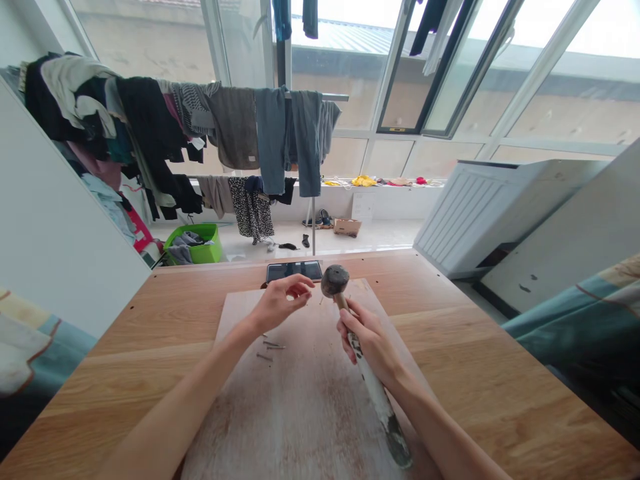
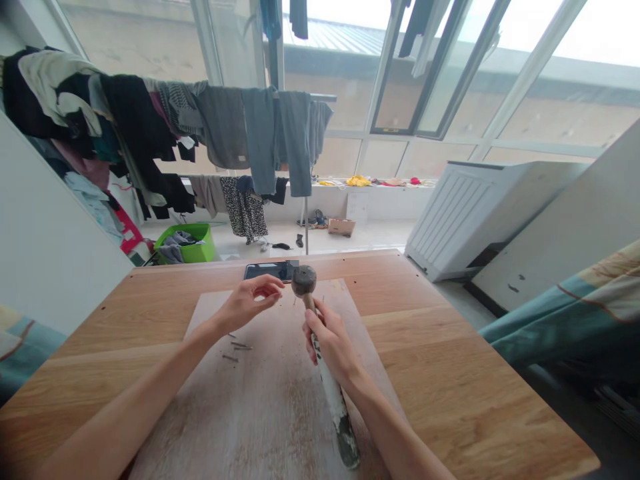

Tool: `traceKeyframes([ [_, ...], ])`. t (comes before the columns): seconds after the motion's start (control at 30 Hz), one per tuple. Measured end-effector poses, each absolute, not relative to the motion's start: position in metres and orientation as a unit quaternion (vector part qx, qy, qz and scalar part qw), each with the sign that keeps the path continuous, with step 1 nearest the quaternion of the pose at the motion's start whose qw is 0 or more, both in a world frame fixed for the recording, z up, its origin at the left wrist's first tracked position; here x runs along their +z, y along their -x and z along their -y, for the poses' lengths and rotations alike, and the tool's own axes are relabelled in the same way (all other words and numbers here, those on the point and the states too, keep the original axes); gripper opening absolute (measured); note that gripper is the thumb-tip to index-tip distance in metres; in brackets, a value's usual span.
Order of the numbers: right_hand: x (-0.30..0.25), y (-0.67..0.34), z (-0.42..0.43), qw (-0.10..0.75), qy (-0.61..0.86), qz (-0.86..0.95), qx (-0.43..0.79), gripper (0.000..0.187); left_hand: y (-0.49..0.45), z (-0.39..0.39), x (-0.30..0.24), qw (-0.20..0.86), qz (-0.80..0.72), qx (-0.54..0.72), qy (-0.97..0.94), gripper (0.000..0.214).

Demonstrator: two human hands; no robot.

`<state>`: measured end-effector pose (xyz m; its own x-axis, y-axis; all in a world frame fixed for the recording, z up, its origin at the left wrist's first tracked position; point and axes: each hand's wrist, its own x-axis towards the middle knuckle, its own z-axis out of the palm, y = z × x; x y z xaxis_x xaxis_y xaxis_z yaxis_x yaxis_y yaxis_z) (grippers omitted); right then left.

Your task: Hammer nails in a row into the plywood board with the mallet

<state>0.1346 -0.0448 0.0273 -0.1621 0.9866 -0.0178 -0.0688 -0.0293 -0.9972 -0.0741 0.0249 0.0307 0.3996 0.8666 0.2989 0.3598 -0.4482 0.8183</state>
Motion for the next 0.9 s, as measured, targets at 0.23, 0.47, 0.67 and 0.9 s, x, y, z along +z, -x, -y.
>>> traceKeyframes([
  [0.23, 0.027, -0.134, 0.045, 0.479, 0.442, 0.515, 0.557, 0.031, 0.066, -0.034, -0.004, 0.306, -0.420, 0.419, -0.745, 0.008],
  [0.47, 0.057, -0.130, 0.051, 0.474, 0.430, 0.524, 0.562, 0.029, 0.069, -0.035, -0.008, 0.292, -0.404, 0.422, -0.757, 0.009],
  [0.67, 0.053, -0.111, 0.048, 0.493, 0.421, 0.506, 0.568, 0.025, 0.068, -0.035, -0.011, 0.309, -0.393, 0.422, -0.756, 0.009],
  [0.9, 0.032, -0.107, 0.048, 0.484, 0.410, 0.499, 0.590, 0.036, 0.068, -0.037, -0.013, 0.321, -0.410, 0.424, -0.741, 0.017],
])
